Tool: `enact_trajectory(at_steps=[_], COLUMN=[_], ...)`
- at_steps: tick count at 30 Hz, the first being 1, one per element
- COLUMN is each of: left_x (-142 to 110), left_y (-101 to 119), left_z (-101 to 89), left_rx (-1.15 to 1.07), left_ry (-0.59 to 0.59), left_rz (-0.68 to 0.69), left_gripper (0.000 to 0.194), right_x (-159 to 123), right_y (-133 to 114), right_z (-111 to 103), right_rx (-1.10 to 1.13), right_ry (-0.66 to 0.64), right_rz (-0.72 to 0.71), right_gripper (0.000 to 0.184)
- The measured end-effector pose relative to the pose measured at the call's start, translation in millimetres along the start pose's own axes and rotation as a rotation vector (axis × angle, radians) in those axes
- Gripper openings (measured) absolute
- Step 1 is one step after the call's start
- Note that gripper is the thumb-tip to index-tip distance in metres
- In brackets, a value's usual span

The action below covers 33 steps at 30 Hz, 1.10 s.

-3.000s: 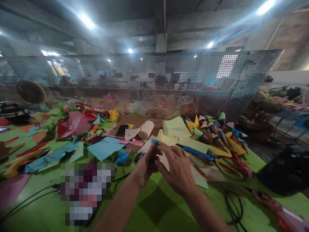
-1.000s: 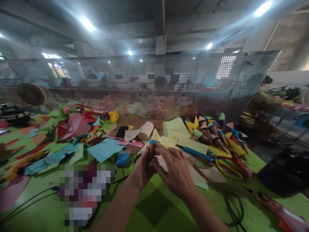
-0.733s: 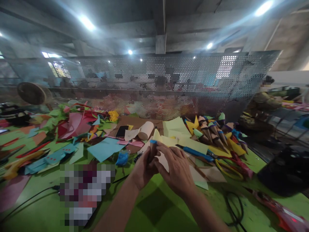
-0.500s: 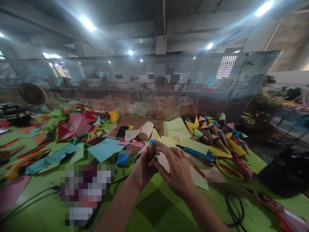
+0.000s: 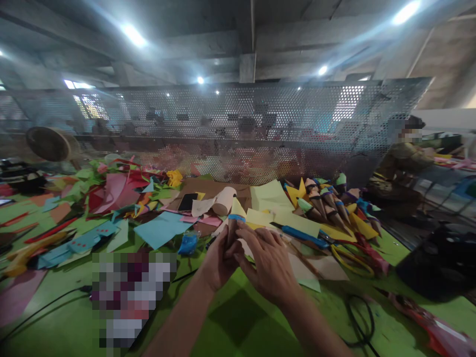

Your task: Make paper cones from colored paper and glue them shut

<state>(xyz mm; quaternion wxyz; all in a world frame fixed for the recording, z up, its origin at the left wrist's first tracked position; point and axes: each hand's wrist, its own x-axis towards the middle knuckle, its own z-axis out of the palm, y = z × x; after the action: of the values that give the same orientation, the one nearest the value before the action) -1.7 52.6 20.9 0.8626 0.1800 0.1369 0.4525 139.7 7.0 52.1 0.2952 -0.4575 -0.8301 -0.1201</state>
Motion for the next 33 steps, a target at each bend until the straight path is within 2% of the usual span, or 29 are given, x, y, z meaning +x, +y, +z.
enact_trajectory(at_steps=[8,14,18,23,27,33], left_x=[0,-1,0,1,0,4], left_y=[0,-1,-2,-4,-2,-3], left_z=[1.3,0.8,1.0,-0.1,2.5,3.8], left_rx=[0.109,0.177,0.241,0.482,0.620,0.723], left_ry=[0.006,-0.013,0.016,0.125,0.164,0.164], left_rz=[0.011,0.035,0.123,0.281,0.363,0.525], left_gripper=[0.040,0.043,0.046,0.049,0.045,0.027], right_x=[0,0,-1,-3,-2,-1], right_y=[2,6,7,15,22,23], right_z=[-1,0,0,5,12,27], right_rx=[0.050,0.110,0.210,0.336,0.459,0.705], right_ry=[0.023,0.032,0.089,0.208,0.156,0.061], right_rz=[0.052,0.091,0.143,0.328,0.455,0.521], right_gripper=[0.032,0.046,0.043,0.036,0.031,0.041])
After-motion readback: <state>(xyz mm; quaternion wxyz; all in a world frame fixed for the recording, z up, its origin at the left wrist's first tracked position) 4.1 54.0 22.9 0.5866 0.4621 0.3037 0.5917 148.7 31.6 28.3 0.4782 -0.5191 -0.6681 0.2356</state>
